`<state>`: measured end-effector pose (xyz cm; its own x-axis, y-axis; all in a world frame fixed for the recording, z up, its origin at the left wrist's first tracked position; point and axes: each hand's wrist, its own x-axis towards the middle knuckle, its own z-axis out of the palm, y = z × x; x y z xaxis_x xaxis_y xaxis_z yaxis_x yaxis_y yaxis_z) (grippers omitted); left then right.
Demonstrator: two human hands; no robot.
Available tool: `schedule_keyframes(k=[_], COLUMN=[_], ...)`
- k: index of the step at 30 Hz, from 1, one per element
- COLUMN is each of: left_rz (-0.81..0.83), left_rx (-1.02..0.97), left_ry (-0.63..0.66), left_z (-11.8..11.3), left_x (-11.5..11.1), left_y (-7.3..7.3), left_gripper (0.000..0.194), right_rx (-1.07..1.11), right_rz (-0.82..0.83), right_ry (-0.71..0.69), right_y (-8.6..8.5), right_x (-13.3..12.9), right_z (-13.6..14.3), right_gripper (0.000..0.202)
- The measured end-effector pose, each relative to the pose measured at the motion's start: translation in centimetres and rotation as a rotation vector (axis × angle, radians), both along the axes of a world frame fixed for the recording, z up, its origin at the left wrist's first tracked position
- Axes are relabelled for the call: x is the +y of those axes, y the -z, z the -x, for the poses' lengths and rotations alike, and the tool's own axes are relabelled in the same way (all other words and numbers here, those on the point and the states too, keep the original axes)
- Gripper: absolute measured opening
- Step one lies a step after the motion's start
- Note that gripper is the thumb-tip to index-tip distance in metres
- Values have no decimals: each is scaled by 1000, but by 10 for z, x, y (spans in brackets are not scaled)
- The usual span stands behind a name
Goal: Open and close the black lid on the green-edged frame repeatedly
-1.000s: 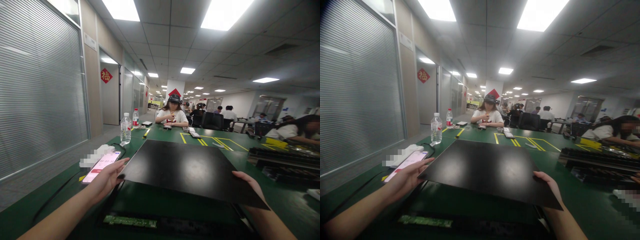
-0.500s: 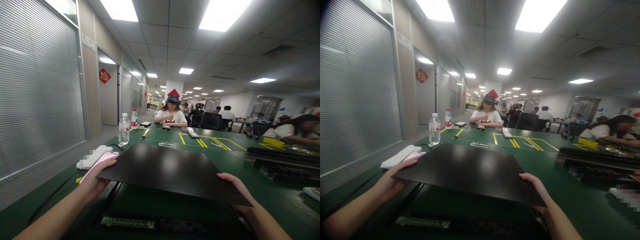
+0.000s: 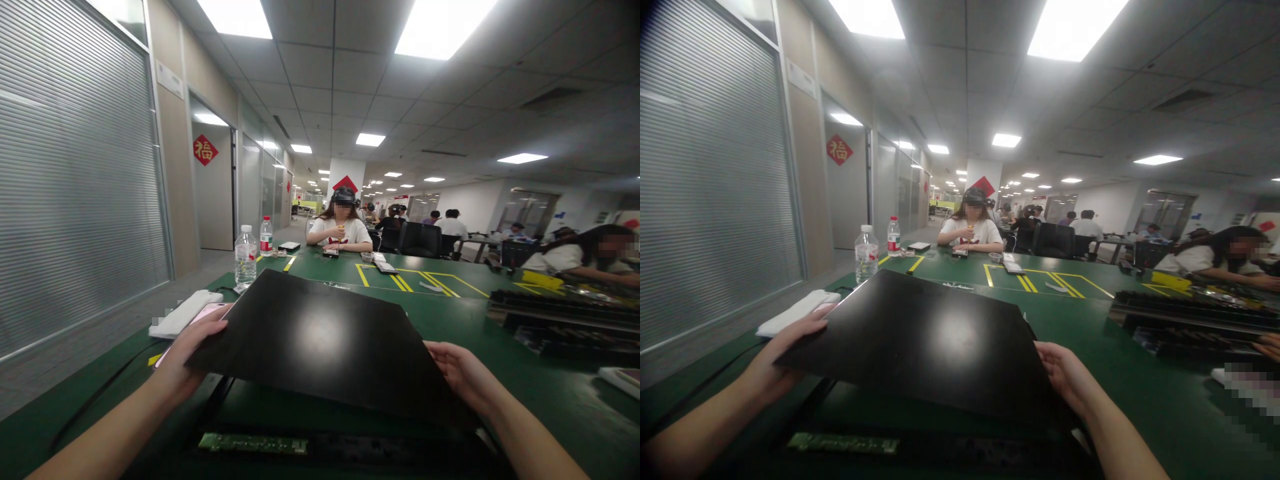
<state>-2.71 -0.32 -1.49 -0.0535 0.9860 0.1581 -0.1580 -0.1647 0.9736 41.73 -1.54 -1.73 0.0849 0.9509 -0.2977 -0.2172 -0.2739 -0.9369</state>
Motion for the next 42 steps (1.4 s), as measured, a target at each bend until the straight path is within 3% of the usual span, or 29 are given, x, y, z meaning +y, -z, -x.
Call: schedule_keyframes(k=[6,14,26,37,42], left_rz=[-24,-33,56,117,115], left_rx=[-5,-52,-4,-39,-52], left_ry=[-27,-24,-21,7,18], left_z=[-3,-5,-11,-10,-10], left_x=[-2,-2,-11,-7,-7], left_y=[-3,-1,-9,-1,-1], left_gripper=[38,28,32,35,36], right_rx=[-193,-424,-563,-617,-635], right_rz=[-18,-74,-130,-107,-92], right_ry=[153,235,252,267,280], right_y=[-2,2,9,22,21], right_x=[1,6,11,21,18], right_z=[-2,-5,-14,-21,-21], right_gripper=[47,37,44,47,48])
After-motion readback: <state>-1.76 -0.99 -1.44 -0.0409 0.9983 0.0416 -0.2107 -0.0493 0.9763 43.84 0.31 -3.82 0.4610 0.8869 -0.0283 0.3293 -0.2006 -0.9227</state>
